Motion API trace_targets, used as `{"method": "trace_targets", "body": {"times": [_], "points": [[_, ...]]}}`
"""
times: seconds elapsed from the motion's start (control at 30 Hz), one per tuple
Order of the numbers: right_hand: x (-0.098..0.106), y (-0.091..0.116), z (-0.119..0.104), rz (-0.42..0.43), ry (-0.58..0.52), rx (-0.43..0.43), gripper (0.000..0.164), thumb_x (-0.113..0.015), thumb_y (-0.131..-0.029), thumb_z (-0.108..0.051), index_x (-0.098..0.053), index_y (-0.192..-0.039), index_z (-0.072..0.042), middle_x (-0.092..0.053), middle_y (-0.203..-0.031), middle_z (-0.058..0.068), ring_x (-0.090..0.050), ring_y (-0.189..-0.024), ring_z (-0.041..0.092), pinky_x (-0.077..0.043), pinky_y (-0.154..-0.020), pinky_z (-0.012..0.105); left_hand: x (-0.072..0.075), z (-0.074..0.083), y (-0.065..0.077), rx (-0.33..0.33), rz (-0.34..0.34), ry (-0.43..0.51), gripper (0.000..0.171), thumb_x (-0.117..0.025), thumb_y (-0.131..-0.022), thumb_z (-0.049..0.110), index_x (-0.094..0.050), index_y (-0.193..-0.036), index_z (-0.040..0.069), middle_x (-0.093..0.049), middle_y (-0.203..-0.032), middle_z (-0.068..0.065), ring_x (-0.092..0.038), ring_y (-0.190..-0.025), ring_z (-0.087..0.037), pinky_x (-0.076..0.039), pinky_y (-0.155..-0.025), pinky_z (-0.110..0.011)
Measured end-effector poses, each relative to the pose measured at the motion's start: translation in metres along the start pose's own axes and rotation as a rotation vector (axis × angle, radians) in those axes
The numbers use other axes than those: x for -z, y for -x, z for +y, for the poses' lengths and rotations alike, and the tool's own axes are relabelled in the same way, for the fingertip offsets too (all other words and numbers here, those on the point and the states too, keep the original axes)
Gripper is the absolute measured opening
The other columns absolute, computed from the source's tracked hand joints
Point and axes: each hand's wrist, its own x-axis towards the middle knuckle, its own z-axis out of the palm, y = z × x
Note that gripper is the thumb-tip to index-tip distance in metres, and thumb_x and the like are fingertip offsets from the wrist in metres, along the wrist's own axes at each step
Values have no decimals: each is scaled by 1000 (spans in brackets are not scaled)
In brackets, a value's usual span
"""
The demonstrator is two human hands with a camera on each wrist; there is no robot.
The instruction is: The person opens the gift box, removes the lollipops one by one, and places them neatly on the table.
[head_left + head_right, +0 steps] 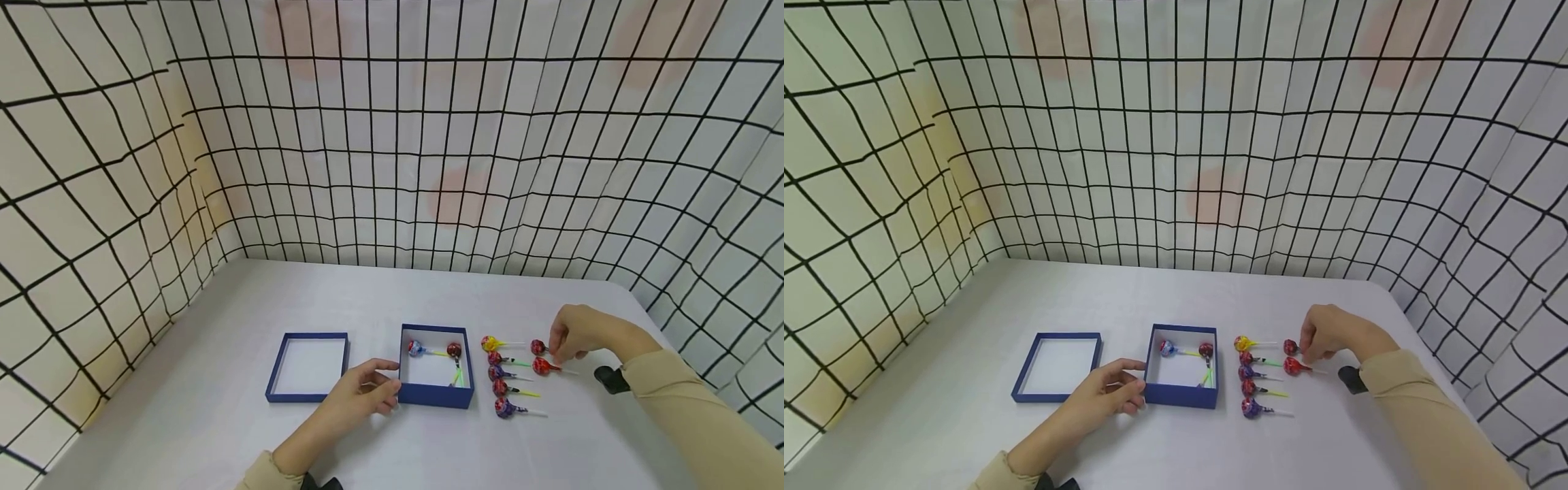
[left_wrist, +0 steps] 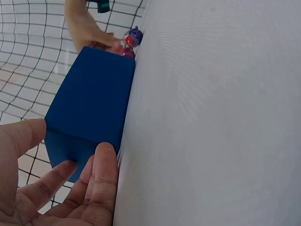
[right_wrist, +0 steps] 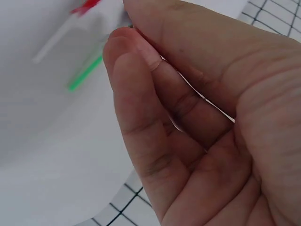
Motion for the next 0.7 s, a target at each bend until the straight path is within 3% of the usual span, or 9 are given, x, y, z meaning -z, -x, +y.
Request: {"method": "trace_targets", "body": {"times": [0.23,0.43,0.7], "points": [[11,-3,-27,6,2,82,12,-83,-82,-17,-73,-84,-11,-71,-75,-1,-60,-68,13,-57,-61,28,0,0,-1,8,-1,6,47,-65,-99,27,-54,-137,2,-68,-104,-16,-70,-84,-24,-63,-75,-31],[14,-4,-55,-6,-71,141,12,-81,-84,-18,-73,-89,-10,-74,-79,4,-67,-73,17,-61,-68,31,0,0,0,6,0,8,46,-66,-99,25,-54,-137,1,-69,-102,-16,-70,-83,-23,-63,-75,-31],[16,-10,-83,-18,-97,196,11,-80,-86,-19,-74,-91,-11,-74,-80,1,-65,-74,15,-61,-69,30,0,1,-1,10,-2,7,46,-66,-99,26,-54,-137,2,-69,-103,-15,-70,-83,-23,-63,-75,-31]]}}
